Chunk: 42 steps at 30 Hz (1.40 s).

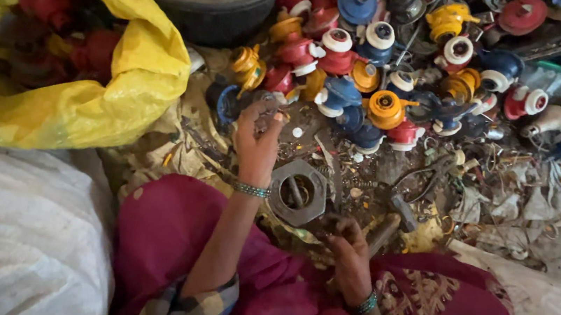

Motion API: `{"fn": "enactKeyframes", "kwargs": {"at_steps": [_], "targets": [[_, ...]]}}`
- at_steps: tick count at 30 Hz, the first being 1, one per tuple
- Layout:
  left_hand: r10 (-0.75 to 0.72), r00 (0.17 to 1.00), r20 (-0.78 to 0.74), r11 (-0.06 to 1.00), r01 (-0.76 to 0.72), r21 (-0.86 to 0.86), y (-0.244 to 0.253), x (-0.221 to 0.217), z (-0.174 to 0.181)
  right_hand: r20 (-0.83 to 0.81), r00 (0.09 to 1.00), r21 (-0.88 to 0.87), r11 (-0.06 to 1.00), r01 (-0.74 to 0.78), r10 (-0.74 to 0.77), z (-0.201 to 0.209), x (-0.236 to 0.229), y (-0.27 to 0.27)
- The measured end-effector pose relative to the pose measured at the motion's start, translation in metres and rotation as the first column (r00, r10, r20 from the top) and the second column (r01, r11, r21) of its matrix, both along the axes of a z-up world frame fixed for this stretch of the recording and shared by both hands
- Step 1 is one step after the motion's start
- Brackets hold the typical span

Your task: The person sits on the floor and uses a hammer to strike small metal parts placed on a metal base, breaking them apart. They handle the parts by hand, repositioning them between strikes and discarding broken pieces onto the surrounding floor.

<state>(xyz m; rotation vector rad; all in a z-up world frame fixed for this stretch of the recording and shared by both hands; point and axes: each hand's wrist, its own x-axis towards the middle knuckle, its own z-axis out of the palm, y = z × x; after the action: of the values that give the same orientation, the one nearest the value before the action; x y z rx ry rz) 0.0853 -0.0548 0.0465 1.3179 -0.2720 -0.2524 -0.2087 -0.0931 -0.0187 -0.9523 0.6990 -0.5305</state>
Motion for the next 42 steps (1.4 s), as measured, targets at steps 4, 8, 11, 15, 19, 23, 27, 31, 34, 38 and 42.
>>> {"fn": "enactKeyframes", "kwargs": {"at_steps": [4, 8, 11, 15, 19, 23, 27, 31, 34, 38, 42], "targets": [[0.065, 0.973, 0.221, 0.996, -0.077, 0.045, 0.001, -0.002, 0.001, -0.140, 0.989, -0.159, 0.987, 0.012, -0.035, 0.041, 0.016, 0.003], [-0.034, 0.999, 0.012, 0.999, 0.035, -0.012, 0.004, -0.001, 0.002, -0.349, 0.922, -0.328, 0.943, 0.047, -0.167, 0.057, 0.021, -0.008], [-0.011, 0.998, 0.067, 0.995, 0.005, 0.096, 0.006, 0.002, 0.003, -0.342, 0.909, -0.348, 0.931, 0.111, -0.236, 0.051, 0.007, -0.033], [-0.059, 0.998, -0.023, 0.993, 0.056, -0.104, 0.005, 0.002, 0.004, -0.653, 0.699, -0.646, 0.696, -0.313, -0.292, 0.034, -0.009, -0.098], [-0.042, 0.999, 0.005, 0.993, 0.042, -0.109, 0.005, 0.001, 0.003, -0.758, 0.593, -0.651, 0.263, -0.712, -0.272, 0.008, -0.001, -0.151], [-0.044, 0.999, 0.002, 0.999, 0.044, -0.031, 0.008, 0.004, 0.003, -0.840, 0.490, -0.508, 0.021, -0.861, -0.234, -0.021, 0.027, -0.164], [-0.049, 0.999, 0.010, 0.992, 0.050, -0.116, 0.006, 0.004, 0.004, -0.890, 0.312, -0.376, 0.149, -0.915, -0.332, -0.029, 0.046, -0.165], [-0.031, 0.999, 0.040, 0.997, 0.033, -0.065, 0.005, -0.002, 0.004, -0.822, 0.535, -0.557, 0.077, -0.827, -0.197, -0.035, 0.057, -0.165], [-0.048, 0.999, 0.020, 0.999, 0.048, -0.019, 0.005, -0.003, 0.009, -0.826, 0.523, -0.532, -0.014, -0.846, -0.213, -0.048, 0.061, -0.162], [-0.027, 0.997, 0.075, 1.000, 0.026, 0.014, 0.009, 0.001, 0.009, -0.838, 0.499, -0.528, 0.099, -0.843, -0.223, -0.061, 0.057, -0.159], [-0.132, 0.987, -0.090, 0.990, 0.136, 0.042, -0.002, -0.011, -0.009, -0.832, 0.443, -0.524, 0.208, -0.826, -0.334, -0.030, 0.046, -0.156]]}}
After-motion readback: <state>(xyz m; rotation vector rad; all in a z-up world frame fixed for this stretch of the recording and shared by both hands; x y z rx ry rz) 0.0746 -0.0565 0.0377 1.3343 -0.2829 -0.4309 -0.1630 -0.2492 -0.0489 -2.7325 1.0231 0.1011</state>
